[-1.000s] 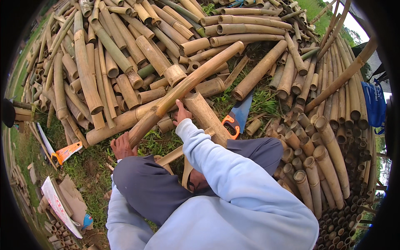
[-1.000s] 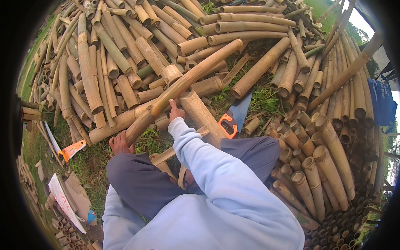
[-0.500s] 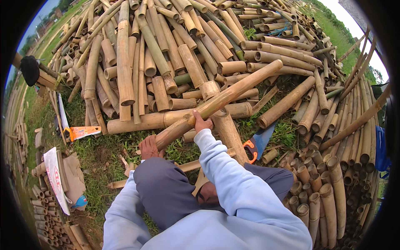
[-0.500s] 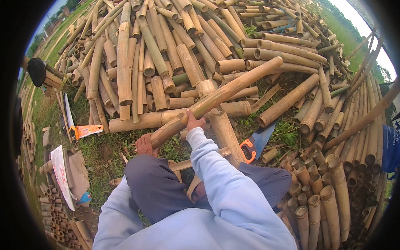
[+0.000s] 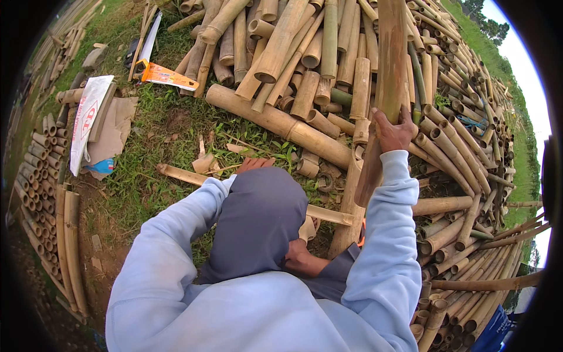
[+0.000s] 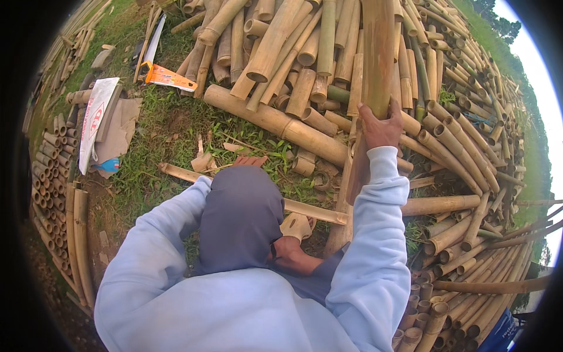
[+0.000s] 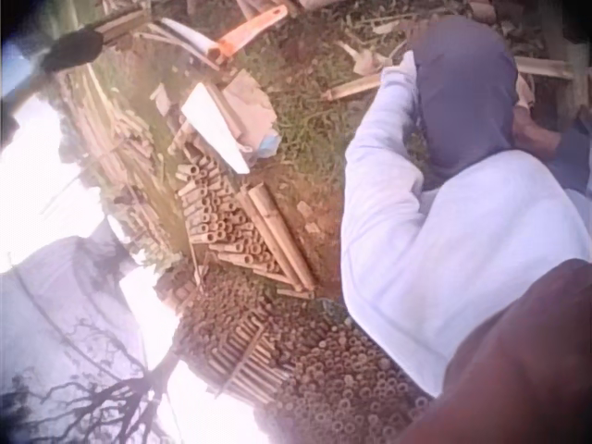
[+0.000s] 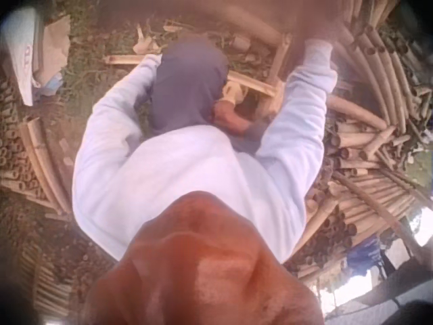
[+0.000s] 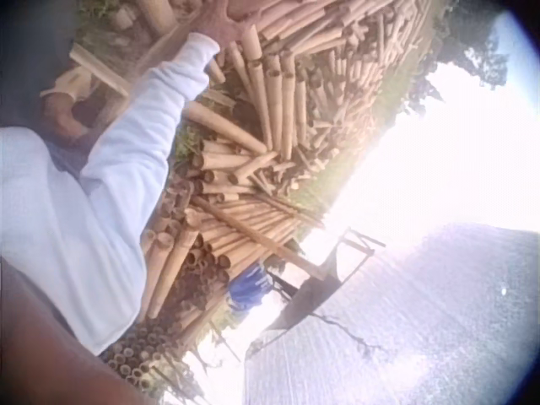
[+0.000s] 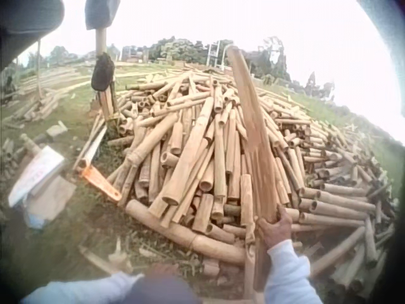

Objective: The person sits on the ground and uses a hand saw to cut bamboo poles into shorter sections. They repeatedly select a bamboo pole, position it, saw through it, and then move the cut pieces aside.

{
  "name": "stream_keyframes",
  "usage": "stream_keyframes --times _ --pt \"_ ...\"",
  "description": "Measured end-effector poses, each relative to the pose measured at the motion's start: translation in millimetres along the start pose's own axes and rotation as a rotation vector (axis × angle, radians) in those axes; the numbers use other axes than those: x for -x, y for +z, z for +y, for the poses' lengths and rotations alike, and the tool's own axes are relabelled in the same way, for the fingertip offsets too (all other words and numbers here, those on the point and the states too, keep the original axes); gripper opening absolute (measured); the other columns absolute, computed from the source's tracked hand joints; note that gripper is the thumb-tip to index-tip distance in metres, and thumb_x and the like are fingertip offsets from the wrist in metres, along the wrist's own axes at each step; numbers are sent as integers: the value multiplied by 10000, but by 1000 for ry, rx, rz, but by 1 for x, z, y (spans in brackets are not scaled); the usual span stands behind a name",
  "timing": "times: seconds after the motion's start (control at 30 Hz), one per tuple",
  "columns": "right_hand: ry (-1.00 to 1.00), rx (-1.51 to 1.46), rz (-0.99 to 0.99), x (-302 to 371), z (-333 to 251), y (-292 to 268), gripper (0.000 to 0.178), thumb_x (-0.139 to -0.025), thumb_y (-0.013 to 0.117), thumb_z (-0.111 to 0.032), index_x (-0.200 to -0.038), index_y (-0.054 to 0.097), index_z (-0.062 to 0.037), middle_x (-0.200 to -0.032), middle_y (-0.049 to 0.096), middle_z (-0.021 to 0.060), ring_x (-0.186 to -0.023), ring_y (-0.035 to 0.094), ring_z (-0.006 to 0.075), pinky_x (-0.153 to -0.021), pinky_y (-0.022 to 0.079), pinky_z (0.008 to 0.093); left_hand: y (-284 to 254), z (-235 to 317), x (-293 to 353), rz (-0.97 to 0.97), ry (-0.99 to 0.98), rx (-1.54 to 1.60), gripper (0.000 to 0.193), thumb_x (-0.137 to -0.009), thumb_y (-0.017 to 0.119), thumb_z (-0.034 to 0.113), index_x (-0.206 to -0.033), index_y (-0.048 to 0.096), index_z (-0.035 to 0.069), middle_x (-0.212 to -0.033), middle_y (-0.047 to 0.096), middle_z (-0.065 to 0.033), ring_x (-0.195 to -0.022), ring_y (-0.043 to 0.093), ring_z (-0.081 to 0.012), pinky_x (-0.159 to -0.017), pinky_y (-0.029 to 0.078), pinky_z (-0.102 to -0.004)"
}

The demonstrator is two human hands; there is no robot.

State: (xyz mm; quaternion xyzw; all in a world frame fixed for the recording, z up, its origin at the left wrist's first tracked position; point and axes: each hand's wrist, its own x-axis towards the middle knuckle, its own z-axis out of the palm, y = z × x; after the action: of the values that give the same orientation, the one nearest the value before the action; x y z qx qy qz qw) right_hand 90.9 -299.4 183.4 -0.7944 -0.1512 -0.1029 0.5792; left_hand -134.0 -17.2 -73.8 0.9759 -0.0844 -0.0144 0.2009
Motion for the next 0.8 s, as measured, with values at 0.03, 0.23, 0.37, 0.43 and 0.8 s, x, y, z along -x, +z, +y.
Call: stream_keyframes --times 0.03,0.23,0.37,0.43,0.8 --pt "-45 116 -38 5 -3 5 626 -787 825 -186 -1324 600 44 -1139 703 195 -991 697 256 -901 548 343 23 -28 15 -9 -5 37 695 -956 609 378 -1561 392 112 -1460 518 -144 -1334 478 -338 -1143 326 -482" --pt "-288 544 -412 49 25 32 755 -731 822 -244 -1418 558 -74 -1253 668 184 -1100 684 355 -941 547 434 111 -82 84 -25 -173 151 680 -883 657 326 -1472 447 61 -1396 514 -165 -1240 439 -378 -1138 329 -429" --pt "-416 734 -669 69 37 54 791 -740 823 -288 -1454 516 -138 -1172 648 126 -1041 670 363 -922 544 449 145 -98 95 -4 -19 215 583 -882 635 347 -1365 542 36 -1354 545 -191 -1211 474 -377 -1105 372 -440" --pt "-484 831 -782 76 51 64 820 -740 829 -303 -1470 488 -153 -1185 632 117 -1061 657 348 -956 523 433 134 -82 90 -94 21 176 563 -882 625 353 -1345 553 41 -1336 568 -191 -1199 503 -368 -1092 381 -426" --pt "-488 1003 -859 83 92 98 788 -786 823 -348 -1483 485 -205 -1169 626 110 -1170 617 308 -1043 450 447 43 -53 81 -220 -204 218 349 -899 597 325 -1144 656 82 -1112 704 -156 -1019 677 -338 -938 503 -427"
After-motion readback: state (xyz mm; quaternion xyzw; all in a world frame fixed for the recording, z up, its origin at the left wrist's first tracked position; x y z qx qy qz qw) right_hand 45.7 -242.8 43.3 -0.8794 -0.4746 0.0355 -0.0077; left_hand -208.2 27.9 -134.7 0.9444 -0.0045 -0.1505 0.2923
